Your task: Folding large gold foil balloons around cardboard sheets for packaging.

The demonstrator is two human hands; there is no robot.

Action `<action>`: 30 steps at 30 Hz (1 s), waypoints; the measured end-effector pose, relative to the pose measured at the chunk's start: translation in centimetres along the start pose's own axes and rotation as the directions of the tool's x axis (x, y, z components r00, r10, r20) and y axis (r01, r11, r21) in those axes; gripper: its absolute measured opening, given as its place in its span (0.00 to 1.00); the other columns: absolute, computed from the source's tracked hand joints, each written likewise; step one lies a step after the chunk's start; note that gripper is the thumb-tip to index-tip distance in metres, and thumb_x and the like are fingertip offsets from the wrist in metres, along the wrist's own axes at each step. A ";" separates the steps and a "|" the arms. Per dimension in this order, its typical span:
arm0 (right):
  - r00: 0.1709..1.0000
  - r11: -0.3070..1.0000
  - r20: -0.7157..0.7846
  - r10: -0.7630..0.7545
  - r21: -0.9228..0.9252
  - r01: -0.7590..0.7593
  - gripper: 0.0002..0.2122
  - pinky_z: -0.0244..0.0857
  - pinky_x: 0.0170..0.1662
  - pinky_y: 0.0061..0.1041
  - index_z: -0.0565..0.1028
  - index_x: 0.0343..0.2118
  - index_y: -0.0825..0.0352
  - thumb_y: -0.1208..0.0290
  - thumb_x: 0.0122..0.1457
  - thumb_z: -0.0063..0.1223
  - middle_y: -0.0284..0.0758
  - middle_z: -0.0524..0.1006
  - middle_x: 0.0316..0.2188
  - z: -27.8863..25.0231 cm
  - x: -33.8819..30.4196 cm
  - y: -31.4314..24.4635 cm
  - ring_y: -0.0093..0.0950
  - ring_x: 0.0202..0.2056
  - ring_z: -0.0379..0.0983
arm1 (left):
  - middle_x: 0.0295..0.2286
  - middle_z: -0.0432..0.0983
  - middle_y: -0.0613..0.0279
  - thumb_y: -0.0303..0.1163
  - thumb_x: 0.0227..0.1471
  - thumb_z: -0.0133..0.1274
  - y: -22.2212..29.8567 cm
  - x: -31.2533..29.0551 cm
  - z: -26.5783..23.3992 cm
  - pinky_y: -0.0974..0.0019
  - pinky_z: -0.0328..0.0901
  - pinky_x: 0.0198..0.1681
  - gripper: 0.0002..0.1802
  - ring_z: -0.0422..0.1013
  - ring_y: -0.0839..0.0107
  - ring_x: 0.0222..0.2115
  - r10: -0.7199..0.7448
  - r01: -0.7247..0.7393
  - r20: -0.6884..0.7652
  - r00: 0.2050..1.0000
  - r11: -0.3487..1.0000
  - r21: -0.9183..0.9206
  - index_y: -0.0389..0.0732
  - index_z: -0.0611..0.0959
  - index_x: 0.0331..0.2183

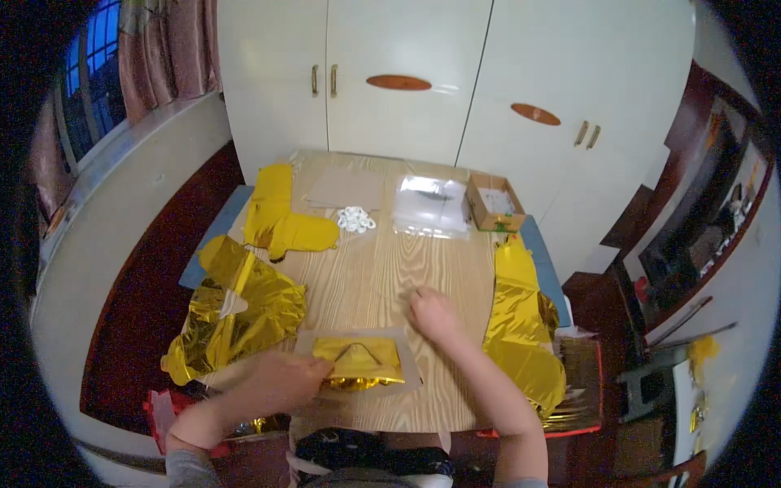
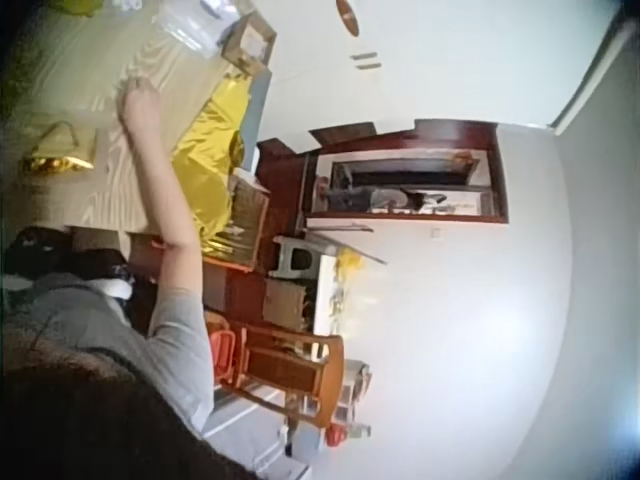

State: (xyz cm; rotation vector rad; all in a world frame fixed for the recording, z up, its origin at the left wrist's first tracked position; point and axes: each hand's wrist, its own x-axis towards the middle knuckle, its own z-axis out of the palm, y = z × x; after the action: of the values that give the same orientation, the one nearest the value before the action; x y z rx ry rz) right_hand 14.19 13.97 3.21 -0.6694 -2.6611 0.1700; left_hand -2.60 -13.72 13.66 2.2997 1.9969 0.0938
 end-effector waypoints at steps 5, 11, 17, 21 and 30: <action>0.992 0.979 0.074 0.102 0.170 -0.113 0.11 0.68 0.39 0.41 0.71 0.38 0.67 0.69 0.53 0.50 0.46 0.74 0.33 0.5 3.3 -0.5 0.45 0.36 0.73 | 0.28 0.76 0.59 0.30 0.45 0.51 -0.1 -2.8 2.7 0.61 0.71 0.25 0.11 0.76 0.63 0.28 0.025 -0.024 -0.186 0.982 1.000 0.009 0.40 0.76 0.34; 0.867 0.655 0.076 0.492 0.624 -0.426 0.14 0.66 0.39 0.39 0.70 0.37 0.70 0.63 0.57 0.46 0.50 0.75 0.34 9.7 12.8 3.5 0.48 0.37 0.73 | 0.35 0.78 0.57 0.30 0.45 0.53 0.5 -3.2 2.1 0.65 0.72 0.28 0.16 0.77 0.66 0.31 0.008 -0.006 -0.115 0.993 1.000 0.016 0.39 0.78 0.39; 0.904 0.829 -0.021 0.426 0.410 -0.381 0.15 0.67 0.42 0.42 0.74 0.40 0.63 0.60 0.55 0.46 0.46 0.78 0.32 8.8 20.9 1.6 0.47 0.37 0.74 | 0.34 0.79 0.52 0.27 0.45 0.52 -0.2 -3.0 3.0 0.67 0.72 0.30 0.14 0.76 0.63 0.32 -0.003 -0.007 -0.260 0.966 0.999 -0.041 0.33 0.79 0.37; 0.988 0.978 -0.051 0.144 0.159 -0.134 0.14 0.69 0.37 0.41 0.76 0.36 0.63 0.59 0.53 0.48 0.44 0.78 0.26 8.3 23.2 2.7 0.43 0.32 0.76 | 0.35 0.78 0.51 0.27 0.46 0.51 -1.3 -2.4 3.4 0.67 0.72 0.31 0.14 0.76 0.63 0.33 0.037 -0.052 -0.298 0.954 0.998 -0.043 0.32 0.79 0.38; 0.999 0.991 0.039 -0.002 -0.131 0.007 0.09 0.70 0.32 0.39 0.79 0.32 0.59 0.63 0.51 0.50 0.39 0.79 0.24 8.9 23.6 2.8 0.39 0.28 0.77 | 0.37 0.77 0.51 0.27 0.47 0.51 -1.6 -1.7 3.1 0.69 0.72 0.31 0.14 0.76 0.64 0.34 0.019 -0.029 -0.292 0.956 0.999 -0.030 0.33 0.79 0.39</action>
State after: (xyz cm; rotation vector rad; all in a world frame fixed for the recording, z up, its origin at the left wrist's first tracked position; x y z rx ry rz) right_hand -7.24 27.53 2.54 -0.7079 -2.7285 0.0069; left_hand -4.08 -15.25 10.45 2.4081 2.0752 0.4935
